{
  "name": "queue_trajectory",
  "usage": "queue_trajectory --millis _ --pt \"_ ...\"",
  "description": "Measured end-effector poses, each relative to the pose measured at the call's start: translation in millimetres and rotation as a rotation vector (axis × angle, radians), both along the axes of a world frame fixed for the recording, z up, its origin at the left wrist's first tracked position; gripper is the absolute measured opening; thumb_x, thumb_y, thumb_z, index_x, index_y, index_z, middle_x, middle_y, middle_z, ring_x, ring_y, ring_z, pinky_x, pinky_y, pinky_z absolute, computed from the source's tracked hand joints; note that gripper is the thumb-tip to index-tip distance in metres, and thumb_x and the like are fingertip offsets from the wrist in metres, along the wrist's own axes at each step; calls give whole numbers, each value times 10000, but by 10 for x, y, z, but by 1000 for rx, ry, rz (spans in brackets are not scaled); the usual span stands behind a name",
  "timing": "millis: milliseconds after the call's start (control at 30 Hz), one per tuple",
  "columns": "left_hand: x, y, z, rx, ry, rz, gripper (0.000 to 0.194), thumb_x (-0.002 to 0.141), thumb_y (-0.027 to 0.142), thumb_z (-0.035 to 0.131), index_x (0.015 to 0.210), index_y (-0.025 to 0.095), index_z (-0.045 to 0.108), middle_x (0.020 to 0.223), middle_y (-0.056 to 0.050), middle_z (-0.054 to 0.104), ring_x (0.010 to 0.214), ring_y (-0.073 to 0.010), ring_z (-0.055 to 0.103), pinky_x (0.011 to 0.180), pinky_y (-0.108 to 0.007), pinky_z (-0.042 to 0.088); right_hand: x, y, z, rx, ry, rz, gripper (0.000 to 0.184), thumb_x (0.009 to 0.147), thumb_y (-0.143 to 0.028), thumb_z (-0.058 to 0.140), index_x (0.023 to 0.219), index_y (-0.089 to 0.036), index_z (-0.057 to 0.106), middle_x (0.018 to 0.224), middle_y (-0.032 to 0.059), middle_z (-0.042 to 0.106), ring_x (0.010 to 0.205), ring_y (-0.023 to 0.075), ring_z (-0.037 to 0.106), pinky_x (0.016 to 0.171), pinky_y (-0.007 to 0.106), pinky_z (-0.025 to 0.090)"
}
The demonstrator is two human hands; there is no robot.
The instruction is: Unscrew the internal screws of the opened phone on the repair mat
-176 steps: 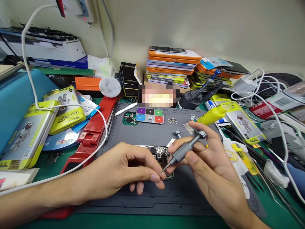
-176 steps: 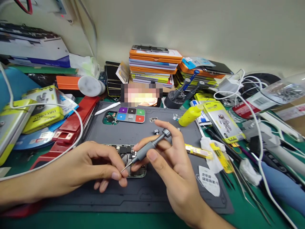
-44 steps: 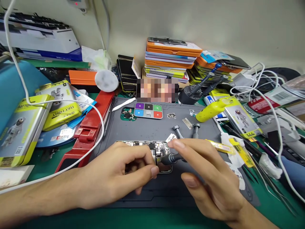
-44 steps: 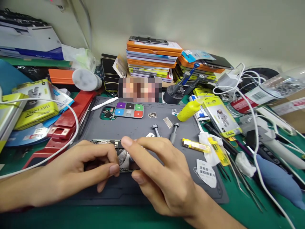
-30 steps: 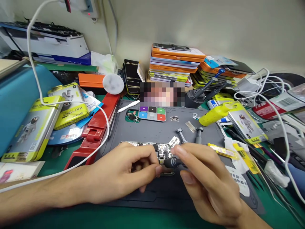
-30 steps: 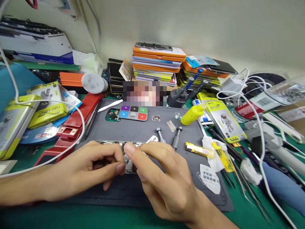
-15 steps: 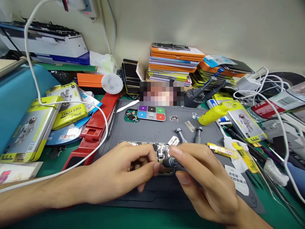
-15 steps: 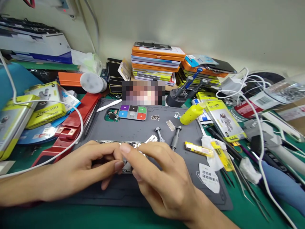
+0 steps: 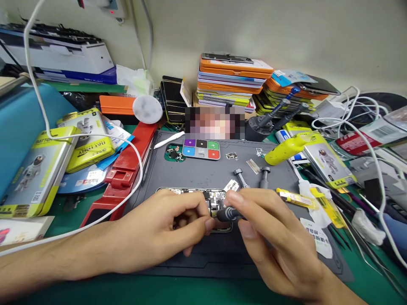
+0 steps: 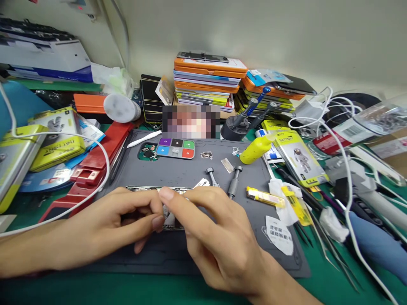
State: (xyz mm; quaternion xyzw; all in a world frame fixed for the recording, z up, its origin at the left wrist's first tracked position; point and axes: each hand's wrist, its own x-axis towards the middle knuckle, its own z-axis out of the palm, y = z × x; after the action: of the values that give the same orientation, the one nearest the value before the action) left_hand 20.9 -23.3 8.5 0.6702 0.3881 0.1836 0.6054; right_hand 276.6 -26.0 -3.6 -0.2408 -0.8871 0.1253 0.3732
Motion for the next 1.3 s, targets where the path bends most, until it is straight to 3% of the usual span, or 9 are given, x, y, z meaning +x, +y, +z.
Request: queue_trajectory --millis 233,500,767,933,1067,1300 --pt "1 13 -18 48 18 -15 273 1120 417 577 927 230 621 647 75 669 587 -88 587 563 -173 397 -14 20 -9 15 6 8 710 891 98 524 1567 -117 544 1341 91 641 1250 157 625 1097 283 519" --pt "-14 21 -14 29 7 -27 268 1149 416 541 1009 225 666 634 85 673 609 -97 540 609 -203 395 -34 25 -1 32 24 -21 635 879 72 566 1485 -110 606 1256 94 719 1152 174 695 1016 289 601" --pt "-15 43 30 -75 -5 31 409 1168 495 472 905 216 615 666 71 663 679 -120 551 677 -241 411 -51 28 26 15 2 -50 653 928 23 561 1534 -219 580 1174 79 750 1052 195 733 896 325 655" --pt "-23 46 24 -47 26 35 484 1175 521 422 827 213 553 686 69 596 652 -116 516 647 -253 399 -70 38 -7 38 3 -42 565 969 -38 623 1518 -152 561 1204 106 772 1078 199 733 933 338 650" --pt "-12 41 21 -41 38 47 502 1169 538 413 794 215 496 693 69 513 624 -115 456 605 -261 376 -76 30 -46 46 3 -28 530 991 -84 673 1505 -142 560 1163 105 798 1035 203 752 872 340 664" --pt "-13 53 21 42 53 37 446 1163 462 422 805 207 500 728 62 457 655 -119 409 619 -261 340 -86 40 -36 49 11 -58 594 955 -6 680 1514 -165 556 1191 104 818 1012 199 769 865 334 671"
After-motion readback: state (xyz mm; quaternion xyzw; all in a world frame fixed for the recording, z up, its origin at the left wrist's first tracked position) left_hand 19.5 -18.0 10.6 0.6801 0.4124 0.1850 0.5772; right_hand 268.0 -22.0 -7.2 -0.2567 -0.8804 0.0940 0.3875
